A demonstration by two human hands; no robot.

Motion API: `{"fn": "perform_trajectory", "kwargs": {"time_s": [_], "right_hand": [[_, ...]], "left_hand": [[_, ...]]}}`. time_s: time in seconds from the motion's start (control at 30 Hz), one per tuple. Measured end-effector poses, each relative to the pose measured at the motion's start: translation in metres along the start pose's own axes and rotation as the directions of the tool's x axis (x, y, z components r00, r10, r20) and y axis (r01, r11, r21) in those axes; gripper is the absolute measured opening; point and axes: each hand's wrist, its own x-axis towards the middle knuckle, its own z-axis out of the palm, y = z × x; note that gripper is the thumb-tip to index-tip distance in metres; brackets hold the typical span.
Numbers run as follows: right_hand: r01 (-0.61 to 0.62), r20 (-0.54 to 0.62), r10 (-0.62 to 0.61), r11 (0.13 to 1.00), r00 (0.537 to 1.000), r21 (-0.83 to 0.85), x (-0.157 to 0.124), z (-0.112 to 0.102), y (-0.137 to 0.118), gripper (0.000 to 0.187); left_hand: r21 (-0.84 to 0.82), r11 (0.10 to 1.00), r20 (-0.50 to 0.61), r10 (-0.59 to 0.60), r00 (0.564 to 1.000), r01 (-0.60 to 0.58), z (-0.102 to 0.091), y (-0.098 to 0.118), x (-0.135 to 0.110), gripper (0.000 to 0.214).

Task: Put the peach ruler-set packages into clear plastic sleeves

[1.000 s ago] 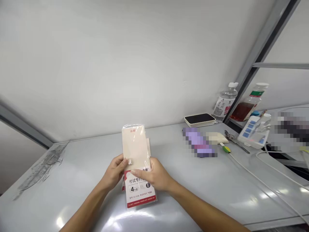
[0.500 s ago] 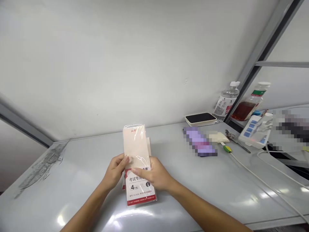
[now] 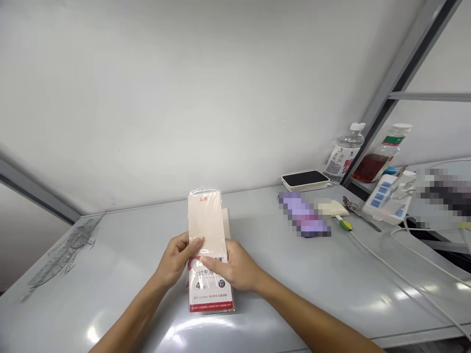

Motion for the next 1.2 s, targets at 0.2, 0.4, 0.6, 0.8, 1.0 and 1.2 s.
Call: {"fn": "perform_trajectory", "kwargs": {"time_s": [0.2, 0.4, 0.6, 0.8, 1.0, 1.2], "right_hand": [[-0.061, -0.089, 0.061, 0.998, 0.994, 0.005, 0.003, -0.006, 0.005, 0.038], [-0.179, -0.232, 0.151, 0.978, 0.961, -0.103, 0.011, -0.016, 0.011, 0.04], [-0.463, -0.508, 0.119, 0.621, 0.853, -0.632, 0.011, -0.035, 0.012, 0.045], [-0.453, -0.464, 0.131, 0.55, 0.876, -0.702, 0.011, -0.043, 0.013, 0.035], [-0.379, -0.403, 0.111, 0.623, 0.909, -0.684, 0.011, -0.036, 0.013, 0.03], [-0.424, -0.537, 0.06, 0.69, 0.841, -0.587, 0.011, -0.035, 0.011, 0.042]], "left_hand": [[0.155, 0.988, -0.09, -0.005, 0.996, 0.019, 0.002, -0.006, 0.002, 0.036], [0.576, 0.813, -0.341, 0.145, 0.929, 0.084, -0.012, -0.011, 0.006, 0.043], [0.782, 0.584, -0.343, 0.112, 0.933, 0.218, -0.017, -0.013, 0.007, 0.039], [0.845, 0.519, -0.249, 0.162, 0.955, 0.132, -0.002, -0.021, 0.005, 0.042], [0.891, 0.425, -0.238, 0.135, 0.962, 0.161, -0.002, -0.032, 0.007, 0.03], [0.899, 0.435, -0.141, 0.186, 0.972, 0.047, -0.003, -0.021, 0.005, 0.024]]}}
